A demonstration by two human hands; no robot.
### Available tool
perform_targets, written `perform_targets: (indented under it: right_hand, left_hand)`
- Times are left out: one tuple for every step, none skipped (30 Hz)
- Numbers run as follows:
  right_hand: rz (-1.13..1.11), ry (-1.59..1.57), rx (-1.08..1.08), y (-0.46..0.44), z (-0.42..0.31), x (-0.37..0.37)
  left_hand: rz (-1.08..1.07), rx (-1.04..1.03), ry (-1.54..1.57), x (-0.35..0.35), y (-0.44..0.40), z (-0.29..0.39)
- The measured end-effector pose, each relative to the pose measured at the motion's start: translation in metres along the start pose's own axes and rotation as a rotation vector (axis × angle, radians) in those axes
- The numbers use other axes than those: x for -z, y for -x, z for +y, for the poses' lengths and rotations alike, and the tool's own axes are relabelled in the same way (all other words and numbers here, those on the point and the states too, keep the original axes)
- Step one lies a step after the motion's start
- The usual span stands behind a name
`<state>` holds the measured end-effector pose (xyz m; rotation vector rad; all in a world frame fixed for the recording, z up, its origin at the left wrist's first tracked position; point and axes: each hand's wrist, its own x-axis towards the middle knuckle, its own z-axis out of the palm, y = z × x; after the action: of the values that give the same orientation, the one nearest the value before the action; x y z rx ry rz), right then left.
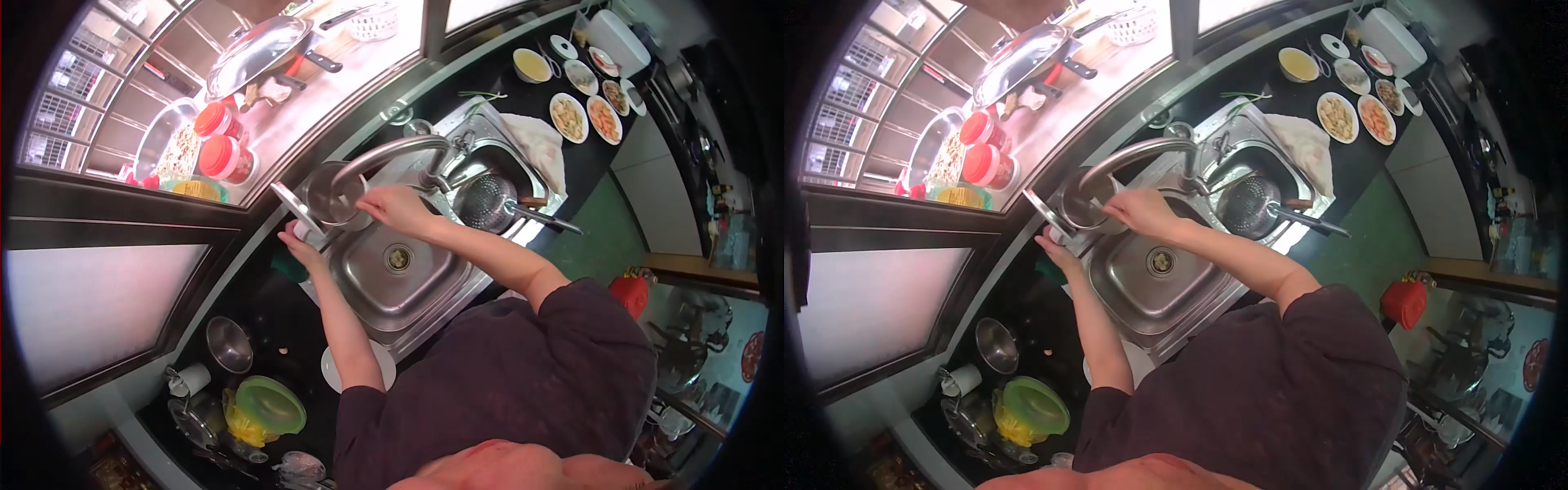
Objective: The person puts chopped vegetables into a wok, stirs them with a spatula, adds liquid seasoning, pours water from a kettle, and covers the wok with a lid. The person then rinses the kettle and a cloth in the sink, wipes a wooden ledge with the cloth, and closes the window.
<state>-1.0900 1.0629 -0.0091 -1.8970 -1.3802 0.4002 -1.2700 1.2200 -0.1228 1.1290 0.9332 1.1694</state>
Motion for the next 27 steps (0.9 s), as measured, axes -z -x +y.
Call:
perform_targets:
  right_hand:
    - [-0.054, 0.002, 0.032, 0.016, 0.006, 0.009]
    - [-0.147, 0.002, 0.004, 0.046, 0.015, 0.028]
    - [-0.249, 0.003, -0.020, 0.073, 0.026, 0.045]
    - [-0.303, 0.000, -0.116, 0.094, 0.038, 0.060]
    - [-0.354, -0.001, -0.207, 0.113, 0.053, 0.075]
    - [-0.365, 0.007, -0.265, 0.128, 0.076, 0.090]
    - [-0.377, 0.015, -0.320, 0.143, 0.104, 0.104]
    - [-0.310, 0.100, -0.388, 0.158, 0.132, 0.115]
    - [-0.244, 0.161, -0.452, 0.169, 0.152, 0.135]
    - [-0.181, 0.188, -0.476, 0.180, 0.190, 0.149]
    - [-0.096, 0.240, -0.433, 0.183, 0.200, 0.172]
    - [-0.107, 0.176, -0.535, 0.183, 0.235, 0.189]
    - [-0.057, 0.069, -0.595, 0.178, 0.261, 0.210]
    - [0.041, 0.149, -0.526, 0.167, 0.268, 0.235]
    - [0.104, 0.302, -0.400, 0.152, 0.276, 0.264]
    - [0.118, 0.446, -0.397, 0.129, 0.279, 0.293]
    - [0.153, 0.472, -0.208, 0.105, 0.320, 0.318]
    - [0.327, 0.595, -0.123, 0.086, 0.296, 0.348]
    - [0.265, 0.806, -0.245, 0.058, 0.302, 0.376]
    - [0.325, 0.888, -0.054, 0.033, 0.318, 0.407]
    - [0.441, 0.948, 0.023, 0.002, 0.336, 0.432]
    - [0.403, 1.070, -0.044, -0.027, 0.344, 0.458]
    - [0.480, 1.242, 0.004, -0.051, 0.343, 0.482]
    - [0.434, 1.437, 0.021, -0.071, 0.341, 0.506]
    - [0.420, 1.434, -0.045, -0.096, 0.349, 0.527]
    - [0.399, 1.429, -0.111, -0.118, 0.361, 0.542]
    - [0.471, 1.434, -0.042, -0.135, 0.365, 0.555]
  left_hand:
    - [0.058, -0.022, -0.036, 0.003, 0.004, 0.000]
    - [0.112, -0.047, -0.075, 0.007, 0.015, 0.001]
    - [0.112, -0.009, -0.169, 0.028, 0.018, -0.008]
    - [0.157, 0.018, -0.164, 0.032, 0.035, 0.000]
    - [0.205, 0.040, -0.154, 0.032, 0.049, 0.010]
    - [0.255, 0.059, -0.143, 0.033, 0.063, 0.018]
    - [0.284, 0.087, -0.158, 0.037, 0.076, 0.019]
    - [0.313, 0.117, -0.171, 0.042, 0.089, 0.015]
    - [0.343, 0.147, -0.183, 0.044, 0.101, 0.010]
    - [0.322, 0.173, -0.201, 0.044, 0.115, 0.007]
    - [0.302, 0.199, -0.220, 0.041, 0.128, 0.003]
    - [0.281, 0.224, -0.239, 0.036, 0.141, 0.002]
    - [0.239, 0.242, -0.239, 0.026, 0.154, 0.003]
    - [0.196, 0.260, -0.239, 0.013, 0.169, 0.007]
    - [0.152, 0.279, -0.239, 0.000, 0.180, 0.010]
    - [0.083, 0.277, -0.271, -0.010, 0.189, 0.011]
    - [0.015, 0.275, -0.304, -0.021, 0.199, 0.010]
    - [-0.050, 0.272, -0.336, -0.035, 0.206, 0.008]
    - [-0.054, 0.267, -0.349, -0.051, 0.214, 0.005]
    - [-0.083, 0.285, -0.347, -0.068, 0.223, 0.004]
    - [-0.112, 0.304, -0.346, -0.087, 0.231, 0.005]
    - [-0.140, 0.328, -0.348, -0.105, 0.240, 0.004]
    - [-0.185, 0.317, -0.302, -0.125, 0.250, 0.003]
    - [-0.222, 0.316, -0.316, -0.148, 0.259, 0.003]
    - [-0.257, 0.323, -0.335, -0.172, 0.268, 0.004]
    - [-0.291, 0.335, -0.357, -0.194, 0.277, 0.006]
    - [-0.331, 0.365, -0.390, -0.216, 0.285, 0.008]
